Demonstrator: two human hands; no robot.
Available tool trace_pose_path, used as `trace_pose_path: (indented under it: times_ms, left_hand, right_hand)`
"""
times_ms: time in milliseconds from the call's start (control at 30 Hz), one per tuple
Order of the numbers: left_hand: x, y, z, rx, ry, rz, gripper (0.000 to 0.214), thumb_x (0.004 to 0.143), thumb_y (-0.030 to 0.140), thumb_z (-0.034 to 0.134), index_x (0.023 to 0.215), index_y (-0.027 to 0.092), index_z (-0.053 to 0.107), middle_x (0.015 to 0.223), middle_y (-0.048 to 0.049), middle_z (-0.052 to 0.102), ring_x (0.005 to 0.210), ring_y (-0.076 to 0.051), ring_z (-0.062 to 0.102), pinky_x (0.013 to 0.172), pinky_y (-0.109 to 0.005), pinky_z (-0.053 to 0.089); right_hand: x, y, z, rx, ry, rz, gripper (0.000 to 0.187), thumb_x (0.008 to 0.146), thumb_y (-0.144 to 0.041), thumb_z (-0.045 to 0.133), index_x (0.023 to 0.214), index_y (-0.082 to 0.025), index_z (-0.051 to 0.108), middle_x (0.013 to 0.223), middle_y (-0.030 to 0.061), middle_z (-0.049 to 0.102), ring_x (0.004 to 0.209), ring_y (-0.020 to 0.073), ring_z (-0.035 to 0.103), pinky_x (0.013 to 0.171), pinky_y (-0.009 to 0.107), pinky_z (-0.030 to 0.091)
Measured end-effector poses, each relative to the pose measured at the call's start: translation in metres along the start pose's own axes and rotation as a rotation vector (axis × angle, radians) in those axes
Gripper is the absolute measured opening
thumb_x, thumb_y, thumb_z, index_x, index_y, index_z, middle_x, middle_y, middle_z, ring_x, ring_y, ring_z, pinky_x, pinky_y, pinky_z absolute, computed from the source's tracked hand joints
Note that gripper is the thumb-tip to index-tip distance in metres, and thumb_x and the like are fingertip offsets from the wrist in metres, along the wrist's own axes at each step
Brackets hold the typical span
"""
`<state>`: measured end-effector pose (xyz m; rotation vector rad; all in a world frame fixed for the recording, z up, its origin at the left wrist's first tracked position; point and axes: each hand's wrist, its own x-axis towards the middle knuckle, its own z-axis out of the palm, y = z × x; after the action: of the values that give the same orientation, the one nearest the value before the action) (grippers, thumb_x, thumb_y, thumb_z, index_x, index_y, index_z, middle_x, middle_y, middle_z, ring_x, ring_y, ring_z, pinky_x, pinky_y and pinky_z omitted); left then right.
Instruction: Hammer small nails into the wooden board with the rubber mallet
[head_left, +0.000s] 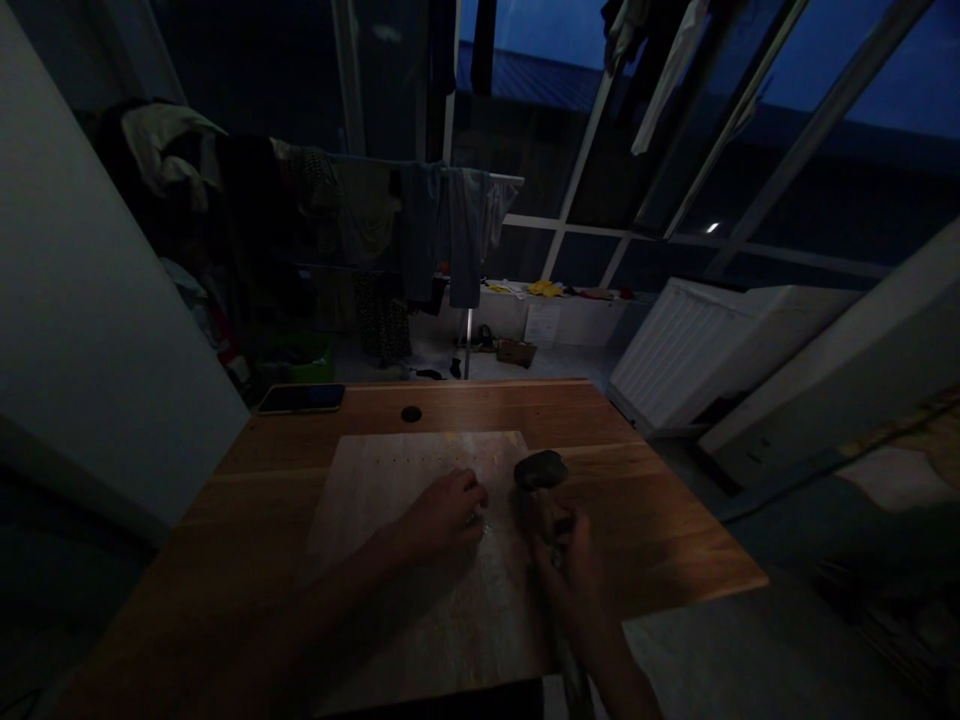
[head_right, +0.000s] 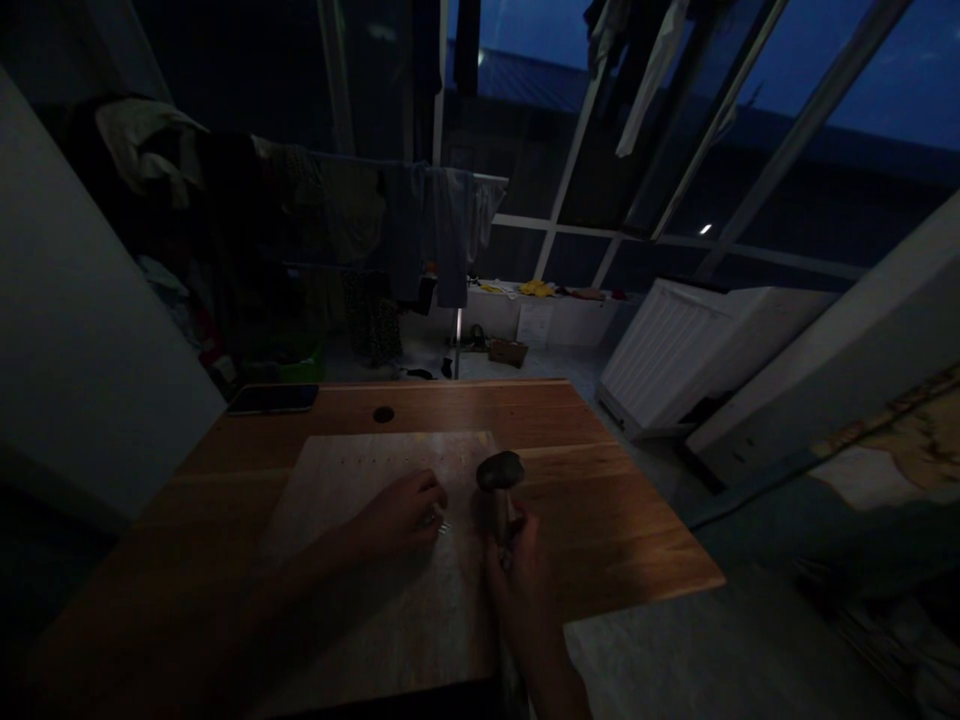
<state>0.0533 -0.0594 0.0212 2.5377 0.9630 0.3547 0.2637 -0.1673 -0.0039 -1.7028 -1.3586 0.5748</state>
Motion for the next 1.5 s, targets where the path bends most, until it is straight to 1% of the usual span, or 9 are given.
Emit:
trace_pose_path:
  times_ms: [200,467,667,833,967,1067,1200,1300,1500]
  left_hand:
    - [0.018,0.012,-0.012,0.099,-0.203,-0.037,0.016,0.079,0.024,0.072,0.093,0.019,0.068,0.116,-0.0099,0.061,0.101,-0.025,0.062,0.085,-0.034,0.051]
    - [0.024,0.013,-0.016,0.064,-0.288,-0.072,0.008,0.073,0.019,0.074,0.08,0.018,0.07,0.111,-0.0084,0.064,0.094,-0.023,0.063,0.079,-0.031,0.049]
    - [0.027,-0.003,-0.011,-0.046,-0.164,-0.057,0.008,0.076,0.017,0.065,0.083,0.019,0.069,0.092,-0.0037,0.069,0.083,-0.019,0.063,0.074,-0.027,0.046]
    - [0.061,-0.028,0.007,-0.309,0.158,-0.175,0.012,0.079,0.015,0.056,0.082,0.018,0.067,0.076,-0.0001,0.067,0.072,-0.016,0.061,0.068,-0.025,0.044]
    - [0.085,-0.049,0.029,-0.357,0.368,-0.254,0.011,0.08,0.016,0.058,0.082,0.017,0.068,0.076,-0.0001,0.068,0.073,-0.015,0.061,0.072,-0.026,0.046]
    - [0.093,-0.06,0.036,-0.333,0.392,-0.219,0.012,0.081,0.018,0.059,0.083,0.017,0.071,0.079,-0.0007,0.07,0.075,-0.015,0.061,0.076,-0.026,0.047]
    - [0.102,-0.067,0.031,-0.351,0.346,-0.217,0.013,0.08,0.019,0.06,0.084,0.017,0.073,0.08,-0.0009,0.072,0.076,-0.015,0.063,0.077,-0.025,0.049]
    - [0.108,-0.069,0.028,-0.336,0.327,-0.233,0.015,0.078,0.019,0.062,0.085,0.018,0.075,0.083,-0.0023,0.074,0.078,-0.016,0.064,0.075,-0.025,0.049]
    - [0.11,-0.067,0.027,-0.284,0.311,-0.234,0.015,0.075,0.02,0.064,0.084,0.018,0.077,0.083,-0.0037,0.075,0.076,-0.018,0.065,0.073,-0.026,0.047]
  right_hand:
    - [0.003,0.002,0.006,-0.248,-0.187,-0.024,0.042,0.097,-0.041,0.041,0.127,-0.018,0.059,0.112,0.0147,0.075,0.097,0.0288,0.073,0.083,0.038,0.053]
    - [0.003,0.008,0.006,-0.173,-0.171,-0.004,0.051,0.098,-0.046,0.04,0.132,-0.013,0.06,0.116,0.0178,0.076,0.106,0.029,0.074,0.088,0.035,0.052]
    - [0.003,0.005,0.005,-0.157,-0.183,0.041,0.055,0.096,-0.05,0.043,0.132,-0.013,0.062,0.115,0.0178,0.077,0.102,0.0317,0.075,0.088,0.039,0.053]
    - [0.002,0.004,0.004,-0.074,-0.171,0.035,0.055,0.097,-0.052,0.044,0.131,-0.014,0.062,0.116,0.0166,0.077,0.105,0.0309,0.074,0.091,0.04,0.054]
    - [0.002,0.007,0.006,-0.091,-0.14,0.046,0.05,0.096,-0.049,0.046,0.128,-0.016,0.065,0.117,0.0158,0.077,0.105,0.0304,0.075,0.091,0.039,0.055]
    - [0.007,0.007,0.009,-0.109,-0.125,0.039,0.048,0.096,-0.045,0.047,0.131,-0.015,0.064,0.118,0.0166,0.077,0.104,0.03,0.075,0.09,0.039,0.055]
    - [0.02,0.005,0.013,-0.131,-0.102,0.018,0.043,0.095,-0.039,0.048,0.127,-0.017,0.066,0.116,0.0153,0.077,0.103,0.0284,0.075,0.089,0.036,0.054]
    - [0.029,0.005,0.016,-0.139,-0.1,0.023,0.041,0.095,-0.039,0.049,0.123,-0.017,0.067,0.111,0.0144,0.078,0.1,0.0277,0.075,0.087,0.035,0.054]
    - [0.03,0.006,0.018,-0.094,-0.083,0.032,0.046,0.094,-0.041,0.048,0.128,-0.015,0.065,0.12,0.0166,0.075,0.11,0.0297,0.072,0.094,0.038,0.054]
